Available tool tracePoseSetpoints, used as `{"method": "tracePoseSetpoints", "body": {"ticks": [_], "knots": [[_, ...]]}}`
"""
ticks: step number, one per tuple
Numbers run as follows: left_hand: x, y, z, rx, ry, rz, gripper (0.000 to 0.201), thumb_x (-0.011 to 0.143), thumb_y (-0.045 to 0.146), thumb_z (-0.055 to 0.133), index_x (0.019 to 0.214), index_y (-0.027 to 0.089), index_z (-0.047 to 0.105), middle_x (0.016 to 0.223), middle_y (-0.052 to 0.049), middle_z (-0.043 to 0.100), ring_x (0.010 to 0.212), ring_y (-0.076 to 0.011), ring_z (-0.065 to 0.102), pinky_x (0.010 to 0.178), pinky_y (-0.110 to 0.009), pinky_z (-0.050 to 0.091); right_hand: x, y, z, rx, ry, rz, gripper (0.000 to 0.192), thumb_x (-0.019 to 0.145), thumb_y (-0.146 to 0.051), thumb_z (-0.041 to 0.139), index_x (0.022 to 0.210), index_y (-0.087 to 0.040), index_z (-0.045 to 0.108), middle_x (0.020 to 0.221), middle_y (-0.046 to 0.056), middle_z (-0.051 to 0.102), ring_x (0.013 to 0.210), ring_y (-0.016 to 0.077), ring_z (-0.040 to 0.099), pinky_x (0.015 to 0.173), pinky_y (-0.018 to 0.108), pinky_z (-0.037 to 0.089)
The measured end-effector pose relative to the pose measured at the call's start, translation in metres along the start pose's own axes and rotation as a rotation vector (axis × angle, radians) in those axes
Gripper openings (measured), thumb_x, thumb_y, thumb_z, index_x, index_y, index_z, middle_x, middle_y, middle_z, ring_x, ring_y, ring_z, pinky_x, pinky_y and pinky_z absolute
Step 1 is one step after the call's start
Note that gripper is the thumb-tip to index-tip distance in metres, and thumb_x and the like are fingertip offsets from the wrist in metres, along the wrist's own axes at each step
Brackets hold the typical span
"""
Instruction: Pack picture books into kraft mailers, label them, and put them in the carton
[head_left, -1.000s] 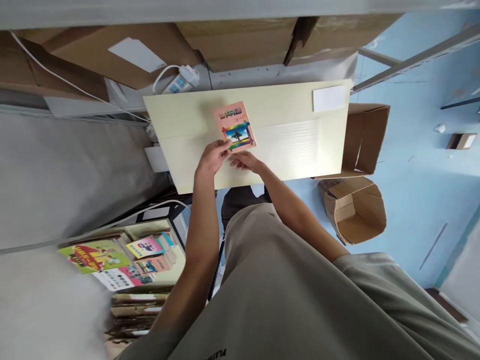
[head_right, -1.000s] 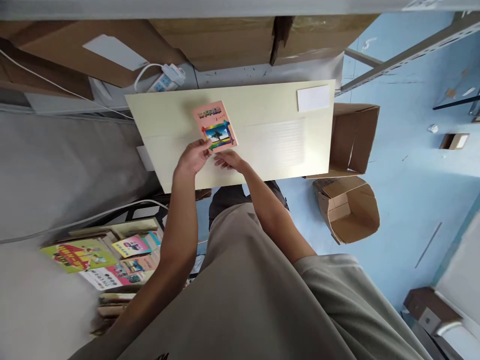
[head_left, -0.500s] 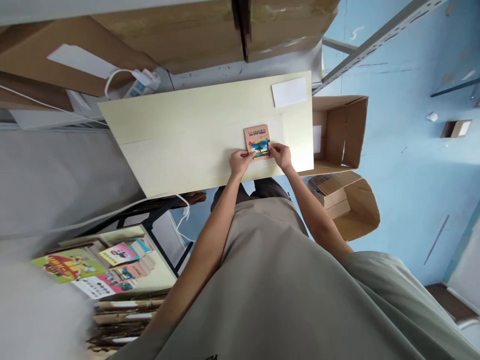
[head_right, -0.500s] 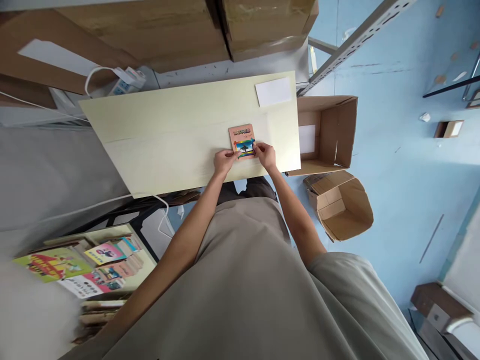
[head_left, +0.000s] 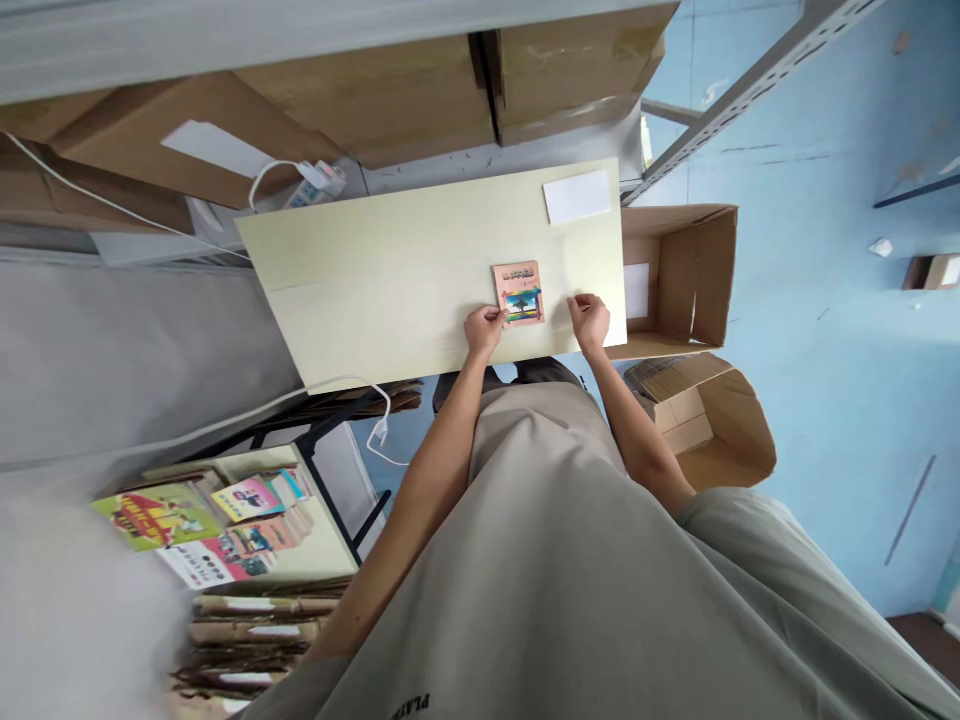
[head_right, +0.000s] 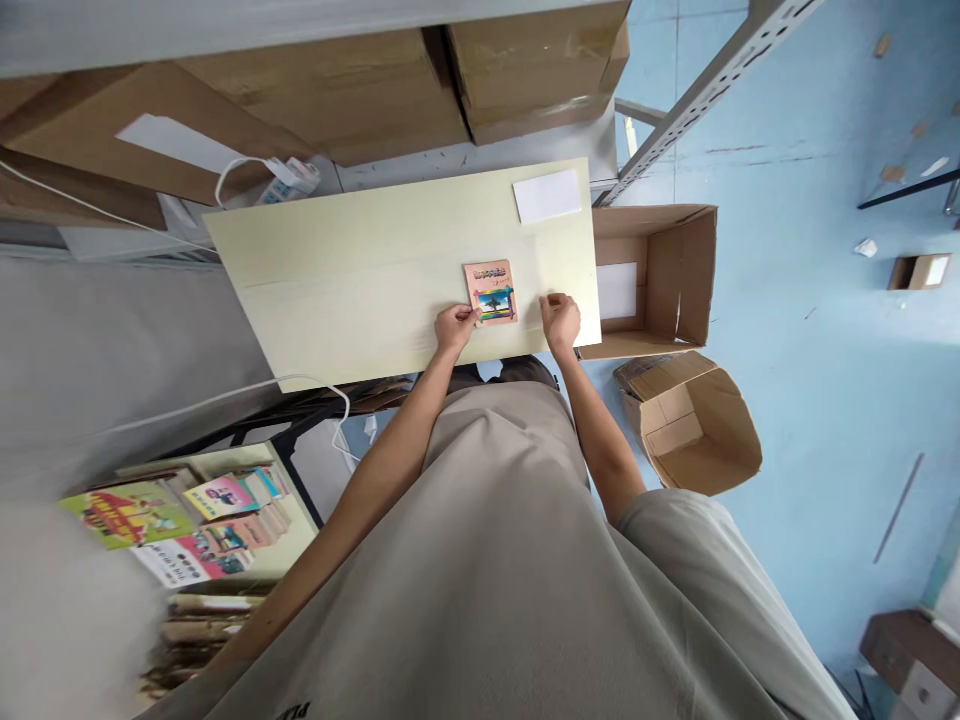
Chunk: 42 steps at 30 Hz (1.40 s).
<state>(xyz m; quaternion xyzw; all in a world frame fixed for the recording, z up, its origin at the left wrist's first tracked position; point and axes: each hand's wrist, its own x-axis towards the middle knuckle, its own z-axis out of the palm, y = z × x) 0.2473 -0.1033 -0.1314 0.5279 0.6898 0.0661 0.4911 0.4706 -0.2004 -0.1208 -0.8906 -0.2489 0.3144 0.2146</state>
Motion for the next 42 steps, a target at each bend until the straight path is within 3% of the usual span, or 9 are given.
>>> {"method": "tracePoseSetpoints", "body": {"ticks": [4,9,13,19,24,31,34,37,42], "knots": [[-0.002,-0.001,0.001,-0.040,0.014,-0.004,0.011,0.093,0.032,0.084,0.089,0.023,0.081,0.100,-0.009,0.089,0.103,-0.0276,0.084,0.097,-0.034,0.060,-0.004,-0.004,-0.004,-0.037,-0.021,-0.054,0.030,0.113,-0.038,0.062,0.113,-0.017,0.084,0.117,0.020,0.088,0.107,0.0344,0.081,0.099,0.044,0.063],[-0.004,0.000,0.001,-0.071,0.038,-0.002,0.012,0.092,0.031,0.085,0.101,0.024,0.081,0.097,-0.006,0.088,0.098,-0.0253,0.083,0.096,-0.034,0.061,-0.021,-0.028,-0.004,-0.089,-0.049,-0.243,0.026,0.113,-0.039,0.066,0.106,-0.020,0.082,0.108,0.015,0.087,0.106,0.0323,0.080,0.098,0.042,0.061],[-0.003,0.003,0.002,-0.065,0.044,-0.004,0.009,0.092,0.027,0.085,0.094,0.023,0.078,0.099,-0.008,0.088,0.100,-0.0270,0.083,0.098,-0.035,0.061,-0.031,-0.053,0.012,-0.143,-0.162,-0.360,0.020,0.113,-0.034,0.067,0.106,-0.020,0.081,0.108,0.013,0.086,0.107,0.0305,0.079,0.097,0.040,0.060],[-0.004,-0.002,0.004,-0.104,0.059,0.001,0.007,0.095,0.025,0.083,0.096,0.023,0.076,0.107,-0.010,0.089,0.104,-0.0272,0.084,0.100,-0.037,0.062,-0.032,-0.073,0.041,-0.245,-0.280,-0.408,0.017,0.112,-0.031,0.067,0.104,-0.022,0.079,0.112,0.013,0.086,0.108,0.0298,0.077,0.096,0.040,0.062],[-0.006,-0.003,0.005,-0.086,0.070,-0.009,0.008,0.097,0.026,0.083,0.094,0.023,0.076,0.105,-0.010,0.089,0.107,-0.0286,0.084,0.100,-0.037,0.061,-0.036,-0.079,0.048,-0.302,-0.318,-0.416,0.016,0.112,-0.027,0.066,0.105,-0.022,0.080,0.115,0.013,0.085,0.111,0.0306,0.076,0.097,0.042,0.063],[-0.008,-0.001,-0.003,0.109,0.058,0.047,0.010,0.097,0.021,0.080,0.090,0.024,0.074,0.105,-0.013,0.088,0.110,-0.0344,0.082,0.106,-0.044,0.058,-0.041,-0.081,0.057,-0.387,-0.373,-0.414,0.016,0.114,-0.023,0.064,0.112,-0.020,0.080,0.134,0.018,0.079,0.135,0.0341,0.071,0.112,0.047,0.062],[-0.008,-0.001,-0.003,0.099,0.054,0.061,0.005,0.100,0.018,0.076,0.100,0.024,0.076,0.106,-0.013,0.088,0.112,-0.0343,0.081,0.107,-0.044,0.057,-0.039,-0.076,0.065,-0.385,-0.372,-0.421,0.018,0.115,-0.023,0.063,0.111,-0.020,0.080,0.134,0.018,0.079,0.137,0.0334,0.068,0.115,0.047,0.062],[-0.007,0.000,0.001,0.071,0.105,0.103,0.010,0.106,0.023,0.071,0.097,0.023,0.075,0.113,-0.015,0.086,0.118,-0.0328,0.079,0.110,-0.042,0.056,-0.037,-0.071,0.070,-0.355,-0.356,-0.444,0.020,0.115,-0.025,0.063,0.107,-0.021,0.081,0.132,0.018,0.080,0.135,0.0333,0.067,0.115,0.046,0.063],[-0.004,0.003,0.008,0.024,0.122,0.021,0.016,0.105,0.031,0.080,0.094,0.023,0.070,0.110,-0.014,0.083,0.114,-0.0313,0.078,0.108,-0.041,0.056,-0.030,-0.067,0.062,-0.329,-0.427,-0.484,0.023,0.116,-0.030,0.064,0.111,-0.019,0.084,0.132,0.018,0.079,0.135,0.0341,0.069,0.117,0.047,0.061]]}}
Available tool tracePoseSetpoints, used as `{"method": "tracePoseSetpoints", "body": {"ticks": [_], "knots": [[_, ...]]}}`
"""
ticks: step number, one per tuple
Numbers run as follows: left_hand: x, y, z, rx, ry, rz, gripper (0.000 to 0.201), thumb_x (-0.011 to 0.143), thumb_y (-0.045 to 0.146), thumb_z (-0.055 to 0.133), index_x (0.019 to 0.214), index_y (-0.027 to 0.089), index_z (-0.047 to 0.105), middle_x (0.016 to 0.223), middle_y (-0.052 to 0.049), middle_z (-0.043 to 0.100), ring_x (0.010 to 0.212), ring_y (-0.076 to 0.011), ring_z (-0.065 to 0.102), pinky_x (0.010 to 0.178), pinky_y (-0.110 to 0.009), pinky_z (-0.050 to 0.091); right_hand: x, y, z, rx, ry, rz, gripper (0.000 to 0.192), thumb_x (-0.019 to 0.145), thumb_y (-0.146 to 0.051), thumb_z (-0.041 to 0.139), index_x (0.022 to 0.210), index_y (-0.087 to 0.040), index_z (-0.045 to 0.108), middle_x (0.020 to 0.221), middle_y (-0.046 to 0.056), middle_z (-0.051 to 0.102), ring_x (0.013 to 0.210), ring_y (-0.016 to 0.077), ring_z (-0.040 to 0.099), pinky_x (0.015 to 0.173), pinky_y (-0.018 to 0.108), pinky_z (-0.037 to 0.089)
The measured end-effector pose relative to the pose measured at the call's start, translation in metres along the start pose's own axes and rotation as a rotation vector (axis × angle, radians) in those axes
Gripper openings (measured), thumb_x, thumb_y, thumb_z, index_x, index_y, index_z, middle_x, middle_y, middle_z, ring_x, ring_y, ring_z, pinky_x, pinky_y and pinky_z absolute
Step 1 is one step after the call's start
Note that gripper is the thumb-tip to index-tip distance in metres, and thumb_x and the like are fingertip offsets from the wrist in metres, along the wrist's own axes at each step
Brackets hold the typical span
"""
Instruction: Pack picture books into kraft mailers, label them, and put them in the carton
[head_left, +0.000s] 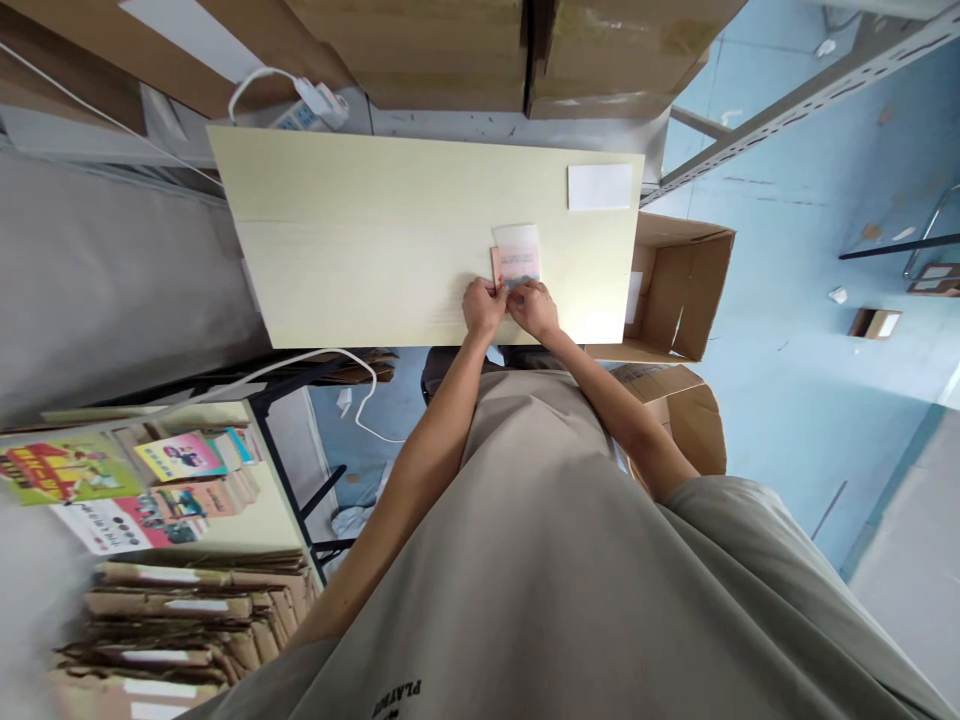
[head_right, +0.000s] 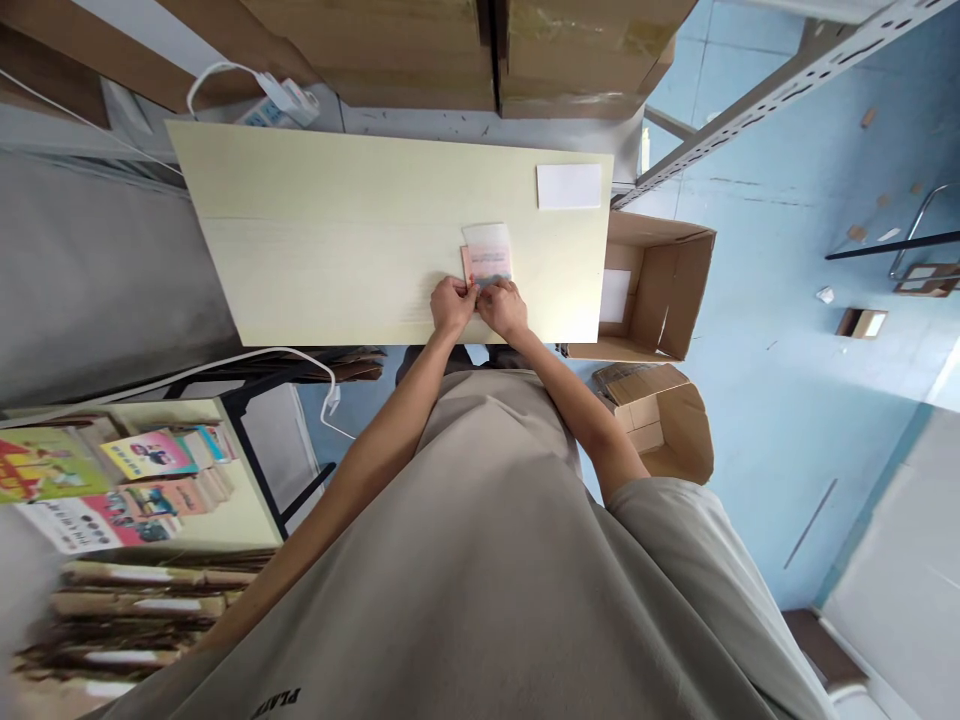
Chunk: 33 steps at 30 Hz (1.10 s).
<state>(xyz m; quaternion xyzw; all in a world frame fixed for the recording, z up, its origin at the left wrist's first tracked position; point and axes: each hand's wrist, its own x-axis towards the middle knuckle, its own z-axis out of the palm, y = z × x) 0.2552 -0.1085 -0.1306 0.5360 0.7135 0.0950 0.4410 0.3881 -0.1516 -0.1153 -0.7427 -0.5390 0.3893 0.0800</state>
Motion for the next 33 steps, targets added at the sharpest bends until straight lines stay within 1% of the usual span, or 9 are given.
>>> {"method": "tracePoseSetpoints", "body": {"ticks": [6,8,15,18,21,23,28,31,33], "knots": [[0.001,0.005,0.007,-0.004,0.019,-0.073,0.024,0.099,0.030,0.087,0.091,0.024,0.065,0.106,-0.008,0.082,0.109,-0.0269,0.077,0.106,-0.038,0.057,0.024,0.024,-0.030,0.053,0.191,0.161,0.034,0.119,-0.038,0.057,0.140,-0.016,0.073,0.139,0.021,0.079,0.127,0.0333,0.077,0.119,0.052,0.060],[-0.001,0.007,0.009,-0.019,0.031,-0.070,0.026,0.100,0.029,0.087,0.088,0.024,0.064,0.102,-0.007,0.082,0.106,-0.0262,0.078,0.104,-0.037,0.057,0.038,0.029,-0.037,0.080,0.186,0.223,0.039,0.118,-0.047,0.061,0.143,-0.017,0.069,0.136,0.021,0.081,0.127,0.0347,0.078,0.119,0.055,0.060],[-0.005,0.011,0.013,-0.077,0.079,-0.071,0.028,0.102,0.028,0.086,0.085,0.024,0.064,0.096,-0.007,0.082,0.099,-0.0275,0.079,0.102,-0.039,0.059,0.074,0.030,-0.047,0.094,0.157,0.270,0.026,0.112,-0.051,0.070,0.107,-0.025,0.074,0.119,0.016,0.087,0.119,0.0354,0.078,0.115,0.059,0.063],[-0.006,0.007,0.018,-0.048,0.123,-0.014,0.016,0.103,0.026,0.082,0.096,0.024,0.069,0.102,-0.010,0.081,0.110,-0.0312,0.078,0.112,-0.045,0.059,0.078,0.028,-0.052,0.044,0.131,0.262,0.028,0.112,-0.046,0.067,0.095,-0.024,0.073,0.110,0.017,0.086,0.116,0.0357,0.080,0.113,0.057,0.063],[-0.011,0.008,0.026,-0.036,0.154,0.118,0.005,0.107,0.026,0.075,0.104,0.025,0.072,0.121,-0.015,0.077,0.127,-0.0356,0.072,0.121,-0.053,0.057,0.077,0.025,-0.055,0.017,0.136,0.250,0.028,0.111,-0.044,0.067,0.092,-0.023,0.072,0.105,0.017,0.086,0.115,0.0354,0.081,0.111,0.055,0.064],[-0.017,0.013,0.032,-0.027,0.139,0.170,0.013,0.107,0.035,0.079,0.106,0.024,0.073,0.136,-0.019,0.071,0.139,-0.0406,0.066,0.121,-0.058,0.058,0.076,0.023,-0.056,0.006,0.141,0.243,0.028,0.110,-0.044,0.067,0.092,-0.023,0.072,0.103,0.016,0.085,0.114,0.0351,0.081,0.109,0.054,0.065],[-0.032,0.037,0.048,0.067,0.109,0.124,0.068,0.089,0.057,0.099,0.134,0.016,0.070,0.157,-0.031,0.059,0.156,-0.0556,0.049,0.119,-0.065,0.058,0.072,0.018,-0.061,-0.069,0.104,0.239,0.028,0.113,-0.041,0.061,0.099,-0.021,0.075,0.107,0.018,0.085,0.112,0.0360,0.082,0.109,0.055,0.065],[-0.035,0.045,0.052,0.092,0.086,0.100,0.075,0.092,0.053,0.094,0.146,0.010,0.065,0.162,-0.035,0.053,0.159,-0.0584,0.047,0.119,-0.067,0.057,0.065,0.017,-0.070,-0.114,0.094,0.176,0.032,0.116,-0.043,0.055,0.117,-0.019,0.077,0.119,0.020,0.084,0.126,0.0396,0.079,0.115,0.062,0.063],[-0.035,0.045,0.051,0.080,0.075,0.092,0.071,0.094,0.049,0.090,0.147,0.010,0.066,0.164,-0.035,0.052,0.160,-0.0592,0.046,0.119,-0.069,0.057,0.057,0.016,-0.078,-0.147,0.104,0.034,0.038,0.118,-0.044,0.051,0.136,-0.020,0.075,0.138,0.021,0.081,0.143,0.0417,0.072,0.122,0.068,0.059]]}}
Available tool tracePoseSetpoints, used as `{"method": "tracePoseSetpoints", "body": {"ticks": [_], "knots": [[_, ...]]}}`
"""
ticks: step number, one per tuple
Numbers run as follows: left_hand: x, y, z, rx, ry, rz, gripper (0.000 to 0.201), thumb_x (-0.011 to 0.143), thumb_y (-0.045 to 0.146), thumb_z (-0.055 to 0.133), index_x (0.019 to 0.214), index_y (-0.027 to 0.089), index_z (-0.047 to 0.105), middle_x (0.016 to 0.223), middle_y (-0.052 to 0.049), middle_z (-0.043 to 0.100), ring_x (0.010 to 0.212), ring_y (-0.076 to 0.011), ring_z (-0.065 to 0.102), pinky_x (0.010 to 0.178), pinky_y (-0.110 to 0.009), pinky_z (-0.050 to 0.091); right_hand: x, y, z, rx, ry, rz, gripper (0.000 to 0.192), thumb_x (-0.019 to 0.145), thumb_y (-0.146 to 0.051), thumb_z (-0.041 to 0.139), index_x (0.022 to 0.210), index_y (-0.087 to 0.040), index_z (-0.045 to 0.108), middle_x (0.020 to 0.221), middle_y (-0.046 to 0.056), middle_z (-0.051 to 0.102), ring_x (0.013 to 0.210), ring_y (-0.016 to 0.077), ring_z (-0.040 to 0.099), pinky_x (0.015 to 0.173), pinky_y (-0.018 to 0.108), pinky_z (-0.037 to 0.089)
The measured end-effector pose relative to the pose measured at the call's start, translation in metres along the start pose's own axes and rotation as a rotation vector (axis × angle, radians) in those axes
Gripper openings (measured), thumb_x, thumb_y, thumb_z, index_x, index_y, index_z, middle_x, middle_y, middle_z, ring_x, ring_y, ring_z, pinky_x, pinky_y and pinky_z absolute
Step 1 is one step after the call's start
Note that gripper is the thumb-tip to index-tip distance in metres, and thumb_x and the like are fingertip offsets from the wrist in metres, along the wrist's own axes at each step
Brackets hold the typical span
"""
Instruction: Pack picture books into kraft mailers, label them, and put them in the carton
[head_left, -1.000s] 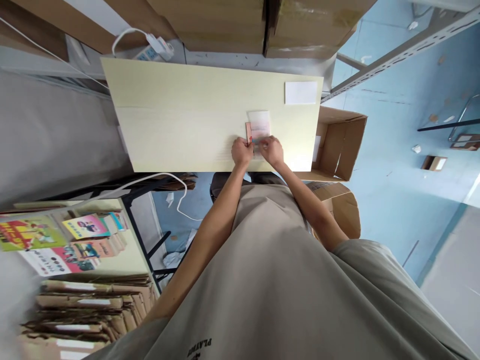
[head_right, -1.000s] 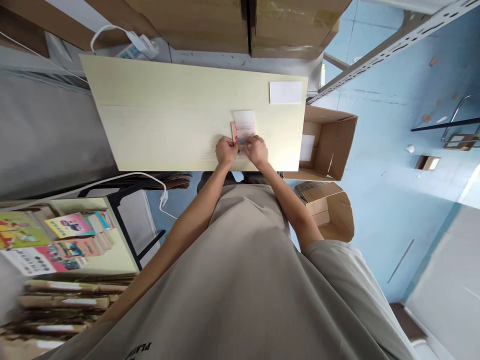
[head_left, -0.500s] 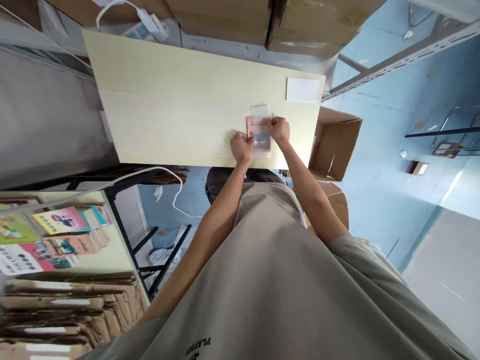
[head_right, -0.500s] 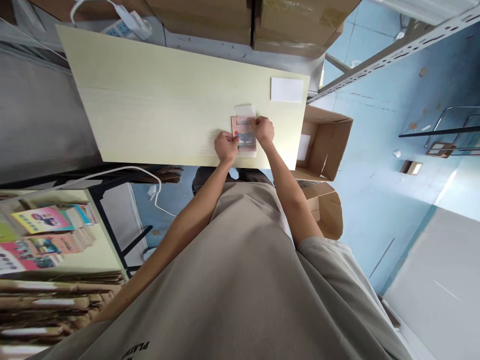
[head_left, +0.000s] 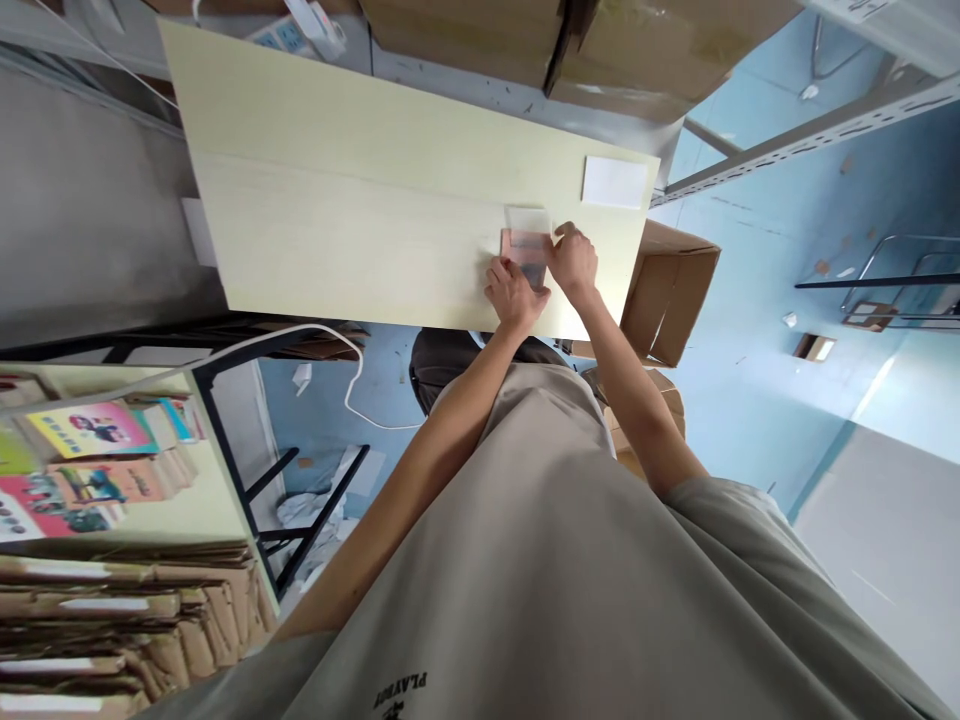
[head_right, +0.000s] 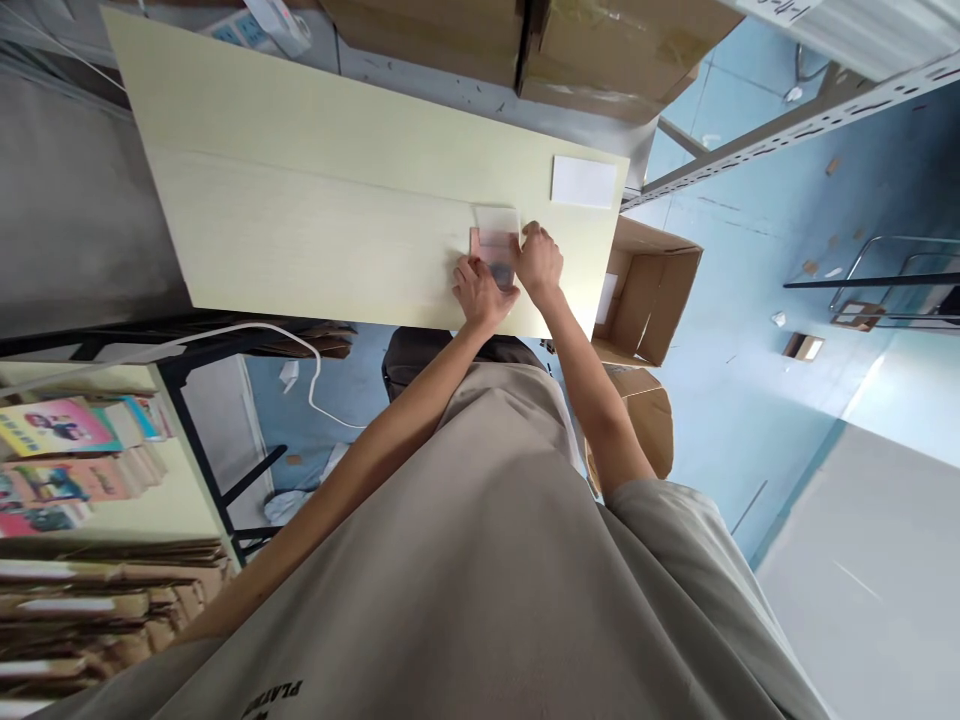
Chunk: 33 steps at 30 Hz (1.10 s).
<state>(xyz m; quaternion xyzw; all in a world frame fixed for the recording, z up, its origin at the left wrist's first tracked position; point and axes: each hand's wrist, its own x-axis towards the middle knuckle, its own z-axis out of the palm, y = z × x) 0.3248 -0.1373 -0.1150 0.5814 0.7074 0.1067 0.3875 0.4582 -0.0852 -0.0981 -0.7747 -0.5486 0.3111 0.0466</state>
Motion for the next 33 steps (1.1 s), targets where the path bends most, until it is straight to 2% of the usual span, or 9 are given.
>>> {"method": "tracePoseSetpoints", "body": {"ticks": [2,5,9,13,19,24,27,29,33], "knots": [[0.002,-0.003,-0.002,-0.027,-0.015,-0.006,0.064,0.094,0.048,0.088,0.144,0.012,0.069,0.163,-0.033,0.053,0.161,-0.0597,0.045,0.120,-0.072,0.056,-0.006,-0.002,-0.010,-0.045,-0.032,-0.207,0.043,0.119,-0.044,0.051,0.150,-0.022,0.071,0.159,0.020,0.073,0.161,0.0424,0.060,0.131,0.072,0.053],[0.006,-0.012,-0.009,-0.087,-0.045,0.002,0.049,0.094,0.046,0.089,0.131,0.018,0.075,0.161,-0.028,0.055,0.161,-0.0587,0.048,0.123,-0.076,0.052,-0.009,-0.007,-0.022,-0.145,-0.203,-0.477,0.044,0.116,-0.040,0.060,0.154,-0.023,0.072,0.178,0.015,0.061,0.177,0.0403,0.043,0.144,0.072,0.039],[0.011,-0.029,-0.016,-0.186,-0.058,0.079,0.027,0.095,0.035,0.086,0.116,0.020,0.079,0.155,-0.024,0.061,0.158,-0.0485,0.055,0.137,-0.069,0.043,0.001,-0.011,-0.027,-0.322,-0.386,-0.648,0.048,0.112,-0.020,0.055,0.156,-0.016,0.073,0.189,0.013,0.050,0.184,0.0332,0.030,0.152,0.061,0.025],[0.010,-0.046,-0.018,-0.293,-0.046,0.119,0.018,0.098,0.031,0.081,0.113,0.022,0.082,0.148,-0.020,0.069,0.155,-0.0395,0.060,0.142,-0.057,0.041,0.023,-0.009,-0.030,-0.429,-0.388,-0.644,0.057,0.106,-0.012,0.052,0.160,-0.016,0.073,0.186,0.010,0.055,0.182,0.0335,0.035,0.152,0.061,0.022],[-0.010,-0.067,-0.034,-0.383,-0.062,0.110,0.047,0.119,0.057,0.057,0.136,0.019,0.080,0.150,-0.020,0.071,0.147,-0.0339,0.067,0.134,-0.047,0.049,0.048,-0.021,-0.034,-0.152,-0.362,-0.580,0.044,0.105,-0.050,0.080,0.139,-0.023,0.083,0.154,0.015,0.078,0.158,0.0468,0.059,0.141,0.072,0.035],[-0.032,-0.083,-0.063,-0.275,-0.013,0.131,0.057,0.122,0.066,0.046,0.117,0.021,0.082,0.121,-0.017,0.076,0.126,-0.0322,0.074,0.121,-0.044,0.058,0.062,-0.046,-0.019,0.039,-0.322,-0.397,0.049,0.099,-0.067,0.089,0.126,-0.026,0.084,0.136,0.011,0.081,0.146,0.0440,0.064,0.137,0.070,0.041],[-0.036,-0.089,-0.072,-0.279,-0.028,0.048,0.043,0.117,0.061,0.062,0.117,0.021,0.079,0.115,-0.015,0.080,0.109,-0.0302,0.079,0.108,-0.041,0.064,0.072,-0.057,-0.008,0.073,-0.343,-0.385,0.051,0.101,-0.070,0.086,0.126,-0.026,0.083,0.135,0.010,0.080,0.144,0.0441,0.066,0.135,0.069,0.045],[-0.036,-0.092,-0.075,-0.313,-0.012,-0.036,0.035,0.113,0.054,0.072,0.123,0.021,0.075,0.119,-0.014,0.083,0.110,-0.0296,0.082,0.106,-0.040,0.065,0.079,-0.062,-0.004,0.068,-0.366,-0.393,0.052,0.101,-0.069,0.086,0.127,-0.024,0.083,0.136,0.010,0.081,0.144,0.0449,0.066,0.133,0.068,0.046],[-0.029,-0.096,-0.075,-0.469,0.028,-0.259,0.024,0.112,0.040,0.075,0.123,0.021,0.068,0.121,-0.014,0.085,0.104,-0.0275,0.087,0.101,-0.039,0.069,0.086,-0.071,0.005,0.059,-0.367,-0.380,0.049,0.101,-0.065,0.086,0.122,-0.020,0.083,0.132,0.013,0.082,0.143,0.0454,0.066,0.133,0.066,0.047]]}}
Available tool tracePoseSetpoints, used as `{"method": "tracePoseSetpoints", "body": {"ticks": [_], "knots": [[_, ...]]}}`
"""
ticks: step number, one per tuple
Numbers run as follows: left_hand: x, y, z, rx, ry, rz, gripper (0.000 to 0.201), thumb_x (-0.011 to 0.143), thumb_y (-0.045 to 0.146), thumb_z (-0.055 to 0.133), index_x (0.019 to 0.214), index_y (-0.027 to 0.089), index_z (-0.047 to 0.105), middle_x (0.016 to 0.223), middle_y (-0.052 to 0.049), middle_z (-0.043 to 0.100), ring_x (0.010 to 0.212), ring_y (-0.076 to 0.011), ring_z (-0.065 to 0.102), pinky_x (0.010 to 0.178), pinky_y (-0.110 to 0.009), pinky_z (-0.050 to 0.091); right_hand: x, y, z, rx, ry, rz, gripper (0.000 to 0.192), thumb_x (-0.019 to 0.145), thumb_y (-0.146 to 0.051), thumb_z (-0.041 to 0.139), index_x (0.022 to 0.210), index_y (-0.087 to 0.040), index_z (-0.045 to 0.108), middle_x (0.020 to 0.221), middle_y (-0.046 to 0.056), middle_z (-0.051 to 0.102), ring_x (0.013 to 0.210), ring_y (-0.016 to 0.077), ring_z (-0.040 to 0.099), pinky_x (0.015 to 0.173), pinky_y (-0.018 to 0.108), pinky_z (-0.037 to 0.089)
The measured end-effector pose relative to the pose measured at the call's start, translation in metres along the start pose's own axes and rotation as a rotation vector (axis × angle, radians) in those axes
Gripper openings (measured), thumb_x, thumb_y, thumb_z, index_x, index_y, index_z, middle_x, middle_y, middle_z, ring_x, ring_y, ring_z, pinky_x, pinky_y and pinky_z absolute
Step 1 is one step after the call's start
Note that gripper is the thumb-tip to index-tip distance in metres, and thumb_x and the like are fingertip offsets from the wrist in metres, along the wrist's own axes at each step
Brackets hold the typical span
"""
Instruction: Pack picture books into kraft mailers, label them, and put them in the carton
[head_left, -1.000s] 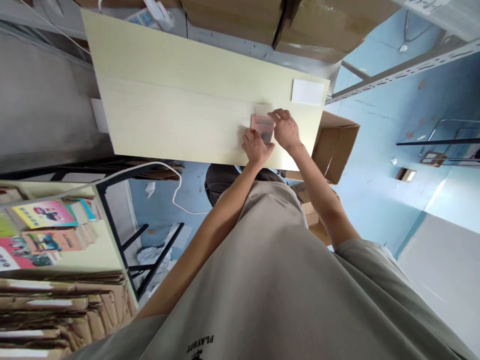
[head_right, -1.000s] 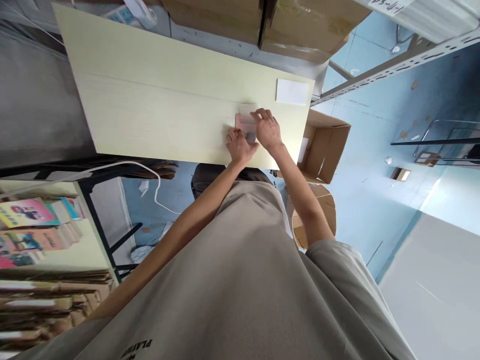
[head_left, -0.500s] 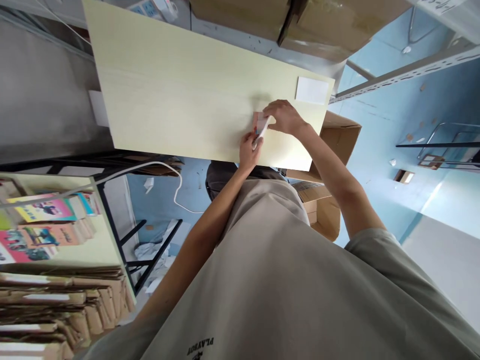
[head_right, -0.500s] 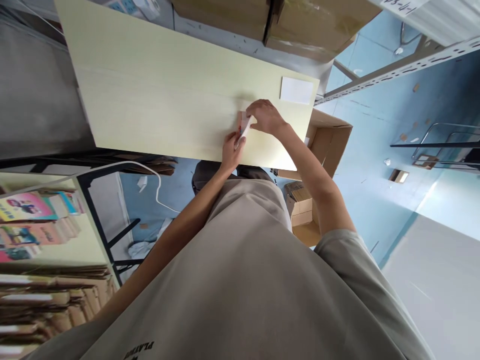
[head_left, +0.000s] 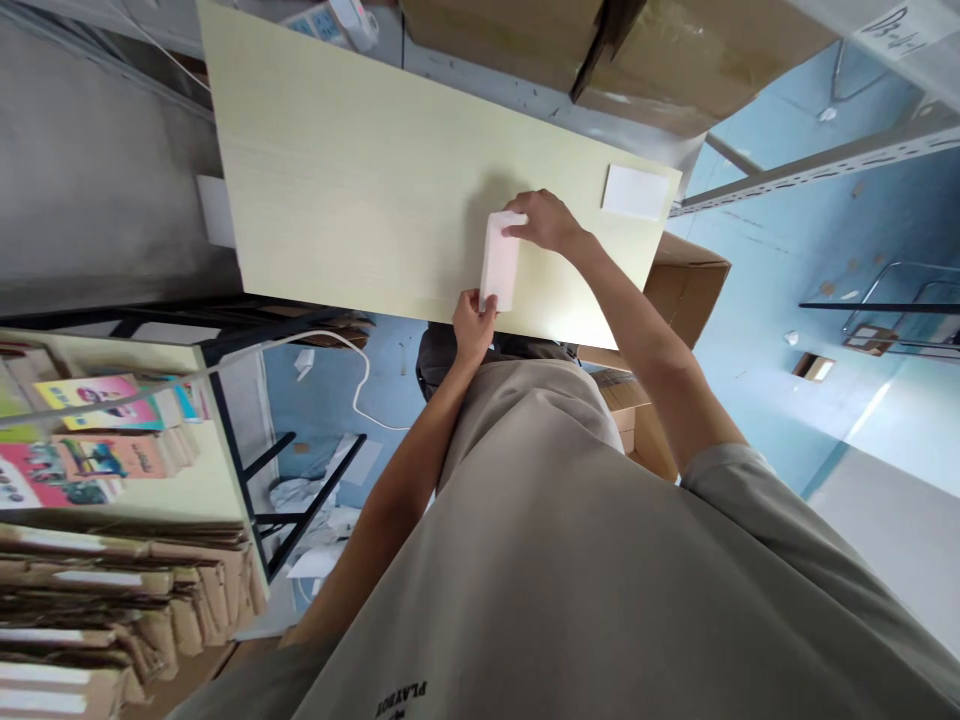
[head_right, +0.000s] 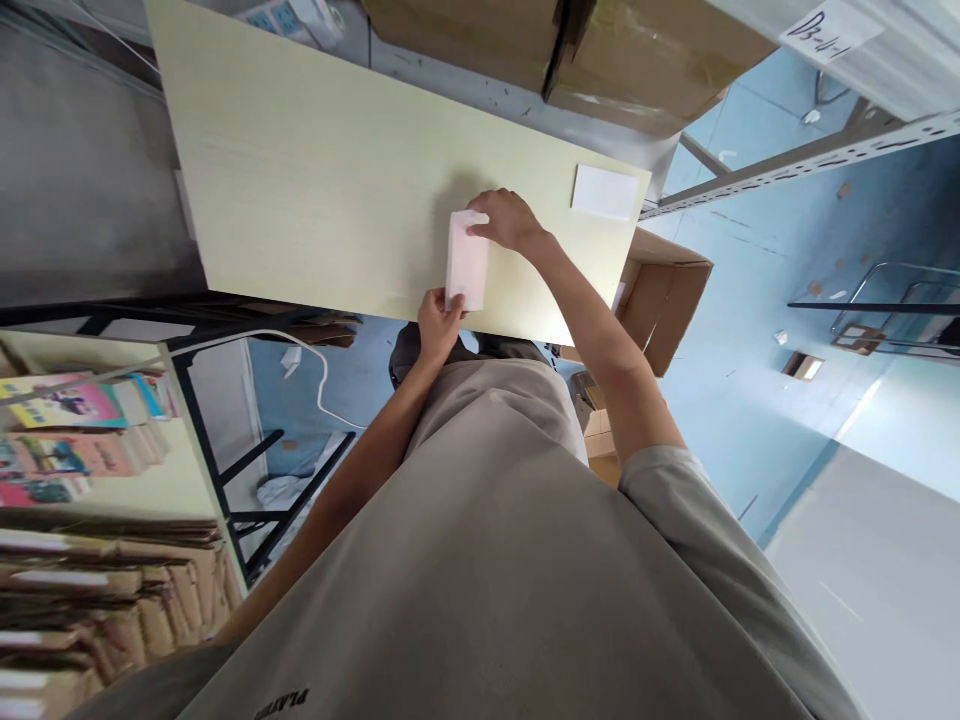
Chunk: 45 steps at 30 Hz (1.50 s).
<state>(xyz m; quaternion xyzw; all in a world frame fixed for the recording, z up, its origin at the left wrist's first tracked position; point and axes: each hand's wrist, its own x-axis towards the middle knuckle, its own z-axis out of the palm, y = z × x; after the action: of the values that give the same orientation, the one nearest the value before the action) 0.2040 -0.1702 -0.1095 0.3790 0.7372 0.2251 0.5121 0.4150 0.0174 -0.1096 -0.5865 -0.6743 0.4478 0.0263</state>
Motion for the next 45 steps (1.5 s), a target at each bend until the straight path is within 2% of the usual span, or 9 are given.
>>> {"method": "tracePoseSetpoints", "body": {"ticks": [4,9,15,20,24,31,35,40,45], "knots": [[0.011,-0.007,0.001,-0.196,0.030,-0.208,0.018,0.114,0.035,0.071,0.114,0.017,0.066,0.103,-0.013,0.085,0.088,-0.0240,0.089,0.091,-0.036,0.073,0.011,-0.003,0.016,-0.044,0.053,0.019,0.047,0.108,-0.064,0.076,0.121,-0.020,0.082,0.130,0.014,0.082,0.141,0.0427,0.068,0.137,0.068,0.043],[0.021,-0.019,0.002,-0.163,-0.020,-0.263,0.030,0.116,0.039,0.064,0.093,0.020,0.065,0.090,-0.014,0.083,0.081,-0.0237,0.087,0.086,-0.037,0.072,0.018,-0.007,0.043,-0.118,0.146,0.068,0.046,0.112,-0.063,0.070,0.125,-0.021,0.081,0.137,0.017,0.080,0.152,0.0437,0.060,0.142,0.071,0.037],[0.030,-0.018,-0.024,0.358,-0.070,-0.092,0.036,0.107,0.052,0.068,0.084,0.025,0.069,0.095,-0.018,0.086,0.105,-0.0377,0.086,0.106,-0.053,0.068,0.007,-0.016,0.053,-0.153,0.224,0.120,0.040,0.120,-0.052,0.060,0.131,-0.017,0.076,0.147,0.019,0.074,0.159,0.0397,0.052,0.143,0.068,0.036],[0.060,0.003,-0.051,0.519,0.053,0.201,0.027,0.102,0.026,0.066,0.126,0.018,0.077,0.138,-0.028,0.078,0.139,-0.0449,0.073,0.128,-0.063,0.054,0.001,-0.024,0.060,-0.116,0.270,0.182,0.029,0.114,-0.035,0.064,0.134,-0.018,0.076,0.148,0.022,0.072,0.159,0.0422,0.052,0.141,0.073,0.035],[0.082,0.031,-0.055,0.637,-0.104,0.386,0.051,0.096,0.012,0.067,0.146,0.015,0.074,0.158,-0.027,0.066,0.155,-0.0440,0.062,0.136,-0.060,0.048,-0.008,-0.038,0.061,-0.129,0.320,0.217,0.037,0.108,-0.020,0.062,0.142,-0.015,0.075,0.154,0.024,0.070,0.158,0.0414,0.053,0.139,0.069,0.038],[0.076,0.075,-0.073,0.940,-0.278,0.370,0.058,0.099,0.013,0.070,0.154,0.030,0.073,0.165,-0.017,0.063,0.154,-0.0356,0.064,0.123,-0.044,0.060,-0.059,-0.078,0.044,-0.131,0.387,0.217,0.049,0.106,-0.017,0.063,0.154,-0.014,0.072,0.166,0.026,0.067,0.156,0.0425,0.058,0.138,0.059,0.042],[0.078,0.102,-0.092,0.987,-0.383,0.393,0.063,0.094,0.016,0.078,0.155,0.030,0.072,0.163,-0.016,0.067,0.149,-0.0357,0.069,0.122,-0.044,0.060,-0.087,-0.097,0.038,-0.111,0.455,0.197,0.042,0.106,-0.025,0.066,0.146,-0.028,0.078,0.165,0.020,0.070,0.157,0.0428,0.060,0.141,0.064,0.041],[0.087,0.164,-0.104,0.881,-0.309,0.578,0.060,0.096,0.010,0.070,0.153,0.027,0.071,0.159,-0.015,0.072,0.154,-0.0329,0.066,0.135,-0.045,0.051,-0.099,-0.129,0.006,-0.115,0.612,0.147,0.038,0.106,-0.033,0.065,0.140,-0.041,0.079,0.160,0.013,0.073,0.156,0.0418,0.064,0.144,0.073,0.036],[0.095,0.274,-0.128,0.464,0.013,0.919,0.036,0.108,0.016,0.058,0.137,0.027,0.075,0.148,-0.013,0.076,0.149,-0.0296,0.070,0.134,-0.045,0.053,-0.079,-0.196,-0.063,-0.209,0.801,0.008,0.045,0.113,-0.042,0.051,0.151,-0.041,0.076,0.163,0.014,0.072,0.154,0.0408,0.067,0.148,0.072,0.027]]}}
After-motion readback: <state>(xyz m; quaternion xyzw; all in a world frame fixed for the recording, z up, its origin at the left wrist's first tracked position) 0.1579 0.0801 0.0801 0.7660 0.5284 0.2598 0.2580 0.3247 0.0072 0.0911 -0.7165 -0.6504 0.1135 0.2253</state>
